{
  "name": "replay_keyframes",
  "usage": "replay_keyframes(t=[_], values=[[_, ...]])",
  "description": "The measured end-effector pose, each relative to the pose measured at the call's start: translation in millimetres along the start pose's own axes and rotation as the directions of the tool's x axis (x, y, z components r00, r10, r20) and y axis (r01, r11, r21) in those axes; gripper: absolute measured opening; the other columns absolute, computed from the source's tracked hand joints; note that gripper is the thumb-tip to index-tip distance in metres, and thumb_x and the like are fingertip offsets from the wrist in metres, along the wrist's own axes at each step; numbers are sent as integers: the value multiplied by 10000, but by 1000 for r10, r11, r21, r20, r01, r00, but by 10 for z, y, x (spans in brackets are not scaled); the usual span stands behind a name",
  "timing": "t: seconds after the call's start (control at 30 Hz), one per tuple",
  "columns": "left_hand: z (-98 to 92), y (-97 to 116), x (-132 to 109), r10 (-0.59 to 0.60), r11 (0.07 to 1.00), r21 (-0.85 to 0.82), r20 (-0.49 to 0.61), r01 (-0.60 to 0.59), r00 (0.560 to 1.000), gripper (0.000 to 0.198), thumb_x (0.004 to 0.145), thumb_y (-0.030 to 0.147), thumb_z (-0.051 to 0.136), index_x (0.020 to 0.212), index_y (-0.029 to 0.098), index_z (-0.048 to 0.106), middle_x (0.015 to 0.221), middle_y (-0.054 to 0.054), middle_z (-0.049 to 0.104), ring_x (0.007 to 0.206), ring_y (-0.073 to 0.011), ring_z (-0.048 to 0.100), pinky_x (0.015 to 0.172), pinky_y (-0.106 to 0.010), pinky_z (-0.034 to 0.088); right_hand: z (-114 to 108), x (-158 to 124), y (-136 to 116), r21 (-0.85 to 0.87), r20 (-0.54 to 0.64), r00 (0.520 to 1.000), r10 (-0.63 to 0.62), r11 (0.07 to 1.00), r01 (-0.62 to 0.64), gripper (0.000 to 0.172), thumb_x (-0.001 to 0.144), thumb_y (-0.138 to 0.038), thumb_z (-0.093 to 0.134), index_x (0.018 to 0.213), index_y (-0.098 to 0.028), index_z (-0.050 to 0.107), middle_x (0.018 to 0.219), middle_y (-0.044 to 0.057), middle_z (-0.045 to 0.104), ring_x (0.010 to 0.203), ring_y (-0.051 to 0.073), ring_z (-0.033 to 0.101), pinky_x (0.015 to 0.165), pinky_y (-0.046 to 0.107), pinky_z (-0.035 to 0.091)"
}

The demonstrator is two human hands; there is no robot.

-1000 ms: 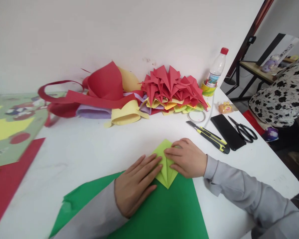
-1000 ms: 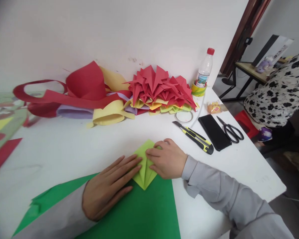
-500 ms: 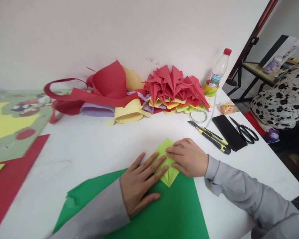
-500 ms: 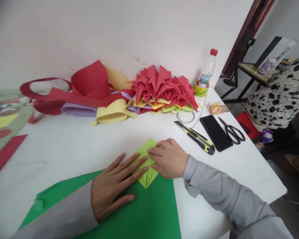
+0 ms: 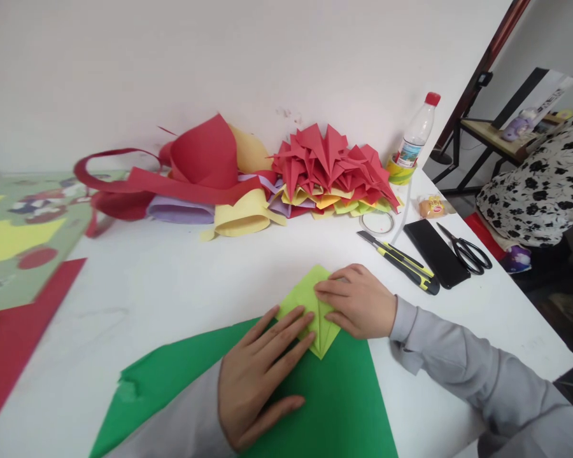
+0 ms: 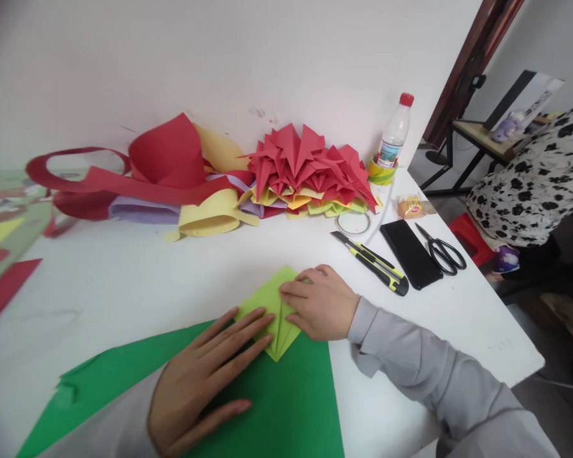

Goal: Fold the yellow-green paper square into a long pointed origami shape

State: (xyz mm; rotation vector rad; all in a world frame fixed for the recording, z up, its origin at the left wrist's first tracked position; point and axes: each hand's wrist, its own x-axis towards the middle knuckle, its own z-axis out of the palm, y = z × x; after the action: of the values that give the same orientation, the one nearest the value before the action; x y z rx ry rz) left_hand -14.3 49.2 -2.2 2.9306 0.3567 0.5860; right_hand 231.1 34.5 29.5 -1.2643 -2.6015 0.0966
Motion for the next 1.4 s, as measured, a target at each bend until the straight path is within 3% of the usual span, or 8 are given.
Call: replay_keyframes(t=[0.2, 0.47, 0.67, 0.77, 1.2, 1.4], values=[[-17, 10, 1, 19, 999, -33, 44, -18, 999, 596, 941, 457, 326, 1468, 194, 236, 1466, -136, 410, 1380, -308, 311, 1115, -547, 230, 11, -15, -77, 89, -36, 997, 68, 994, -64, 458, 832, -419, 578, 1184, -127, 575, 1259, 111, 600, 1102, 283, 478, 950, 467, 329], [-3, 7, 7, 39, 999, -26, 65, -38, 997, 605, 952, 497, 261, 1475, 195, 218, 1523, -127, 307, 1409, -304, 240, 1139, -536, 148, 18, -47, -147, 155, -36, 986, 161, 976, -153, 518, 770, -411, 632, 1210, -145, 561, 1279, 103, 588, 1168, 281, 454, 1015, 486, 272], [0, 31, -4, 44, 999, -18, 76, -43, 996, 636, 946, 521, 248, 1471, 162, 232, 1527, -141, 292, 1409, -320, 231, 1134, -552, 131, 8, -47, -129, 171, -21, 989, 144, 976, -138, 512, 790, -416, 623, 1217, -140, 562, 1300, 104, 578, 1176, 284, 456, 1015, 477, 270], [-13, 27, -19, 48, 997, -56, 45, -46, 998, 616, 951, 451, 270, 1476, 137, 199, 1517, -148, 311, 1403, -312, 248, 1131, -541, 165, 8, -52, -117, 160, -29, 991, 129, 979, -123, 507, 802, -420, 619, 1221, -139, 562, 1309, 96, 573, 1177, 274, 455, 1014, 461, 273], [19, 0, -10, 58, 998, -8, 73, -57, 996, 603, 945, 507, 241, 1467, 204, 238, 1522, -125, 307, 1407, -321, 225, 1115, -559, 178, -2, -54, -109, 140, 1, 993, 122, 983, -121, 507, 829, -442, 602, 1239, -147, 549, 1318, 117, 561, 1162, 279, 466, 1003, 474, 281], [25, 15, -13, 76, 997, 9, 79, -77, 994, 550, 947, 464, 261, 1447, 239, 288, 1544, -139, 236, 1407, -353, 206, 1093, -597, 181, -8, -49, -109, 131, 0, 993, 121, 984, -120, 516, 829, -446, 606, 1241, -142, 544, 1318, 102, 561, 1170, 269, 458, 1012, 466, 276]])
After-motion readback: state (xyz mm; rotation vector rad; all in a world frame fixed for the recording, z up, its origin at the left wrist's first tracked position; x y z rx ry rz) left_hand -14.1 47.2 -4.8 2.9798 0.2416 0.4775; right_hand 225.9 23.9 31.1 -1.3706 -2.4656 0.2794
